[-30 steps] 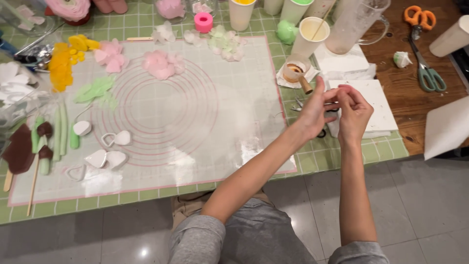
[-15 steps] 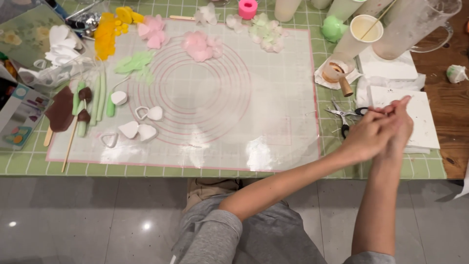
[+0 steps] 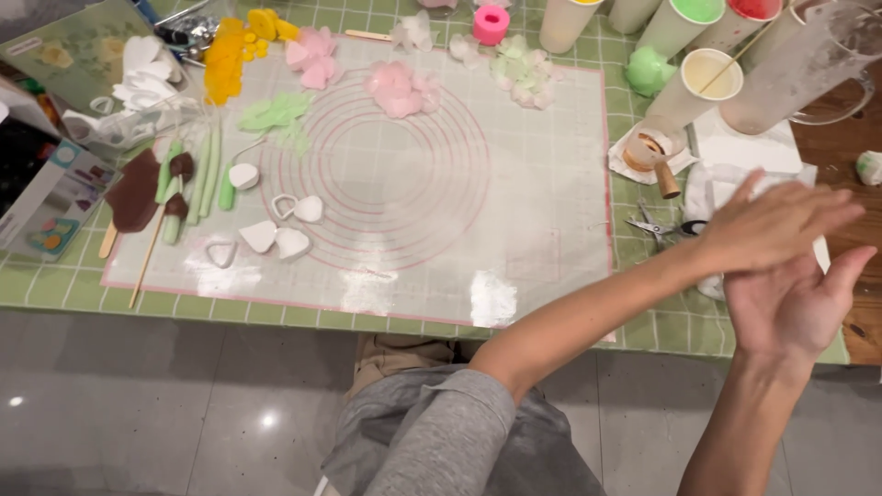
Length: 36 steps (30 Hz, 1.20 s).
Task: Assembling a decorative wax flower by shaping pink petals around a stem and trimming with scissors.
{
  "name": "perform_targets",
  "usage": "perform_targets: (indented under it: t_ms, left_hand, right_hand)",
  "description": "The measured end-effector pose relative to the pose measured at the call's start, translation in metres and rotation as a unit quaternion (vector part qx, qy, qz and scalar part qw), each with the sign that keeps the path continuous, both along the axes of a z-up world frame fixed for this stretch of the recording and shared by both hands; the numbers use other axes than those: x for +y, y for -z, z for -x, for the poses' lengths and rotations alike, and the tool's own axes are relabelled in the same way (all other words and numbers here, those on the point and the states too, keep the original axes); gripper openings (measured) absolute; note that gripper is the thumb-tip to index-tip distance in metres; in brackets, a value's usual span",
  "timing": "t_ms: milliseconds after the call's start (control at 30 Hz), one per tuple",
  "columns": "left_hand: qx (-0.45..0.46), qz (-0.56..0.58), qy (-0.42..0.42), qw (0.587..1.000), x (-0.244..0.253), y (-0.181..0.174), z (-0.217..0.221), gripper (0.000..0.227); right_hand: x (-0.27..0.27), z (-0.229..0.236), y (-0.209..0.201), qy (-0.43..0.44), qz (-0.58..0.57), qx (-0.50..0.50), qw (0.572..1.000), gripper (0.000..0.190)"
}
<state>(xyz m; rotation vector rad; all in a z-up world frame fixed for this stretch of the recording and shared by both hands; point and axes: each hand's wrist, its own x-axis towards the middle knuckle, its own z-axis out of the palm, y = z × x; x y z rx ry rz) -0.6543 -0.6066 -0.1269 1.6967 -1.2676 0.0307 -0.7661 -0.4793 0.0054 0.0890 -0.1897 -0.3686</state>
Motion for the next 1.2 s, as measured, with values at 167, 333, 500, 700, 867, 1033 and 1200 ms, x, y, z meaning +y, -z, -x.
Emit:
perform_targets:
  t_ms: [167, 333, 500, 700, 867, 1033, 1200]
  left_hand:
    - [0.100, -0.095, 0.005, 0.990, 0.007, -0.036, -0.013, 0.066]
    - [0.197, 0.014, -0.044, 0.979, -0.003, 0.001, 0.030, 0.072]
    - [0.307, 0.113, 0.067, 0.943, 0.073, -0.045, 0.066, 0.068]
    - [0.297, 0.223, 0.126, 0.920, 0.063, -0.033, 0.074, 0.053]
    - [0.120, 0.176, 0.129, 0.968, 0.044, -0.004, 0.033, 0.046]
    - [-0.060, 0.028, -0.041, 0.997, 0.029, -0.025, -0.018, 0.064]
    - [0.451, 0.120, 0.003, 0.885, 0.033, -0.046, -0.032, 0.067]
  right_hand:
    - [0.005, -0.001, -0.013, 0.011, 0.027, 0.023, 0.999, 0.094]
    - [-0.058, -0.015, 0.037, 0.097, 0.320, 0.133, 0.933, 0.090]
    - [-0.075, -0.019, 0.067, 0.281, 0.548, 0.404, 0.677, 0.093]
    - [-0.193, -0.030, 0.118, 0.228, 0.548, 0.269, 0.759, 0.095]
    - [-0.166, -0.027, 0.074, 0.161, 0.527, 0.285, 0.785, 0.089]
    - [-0.067, -0.029, 0.020, 0.171, 0.545, 0.211, 0.793, 0.064]
    - [-0.029, -0.050, 0.012, 0.350, 0.663, 0.295, 0.592, 0.065]
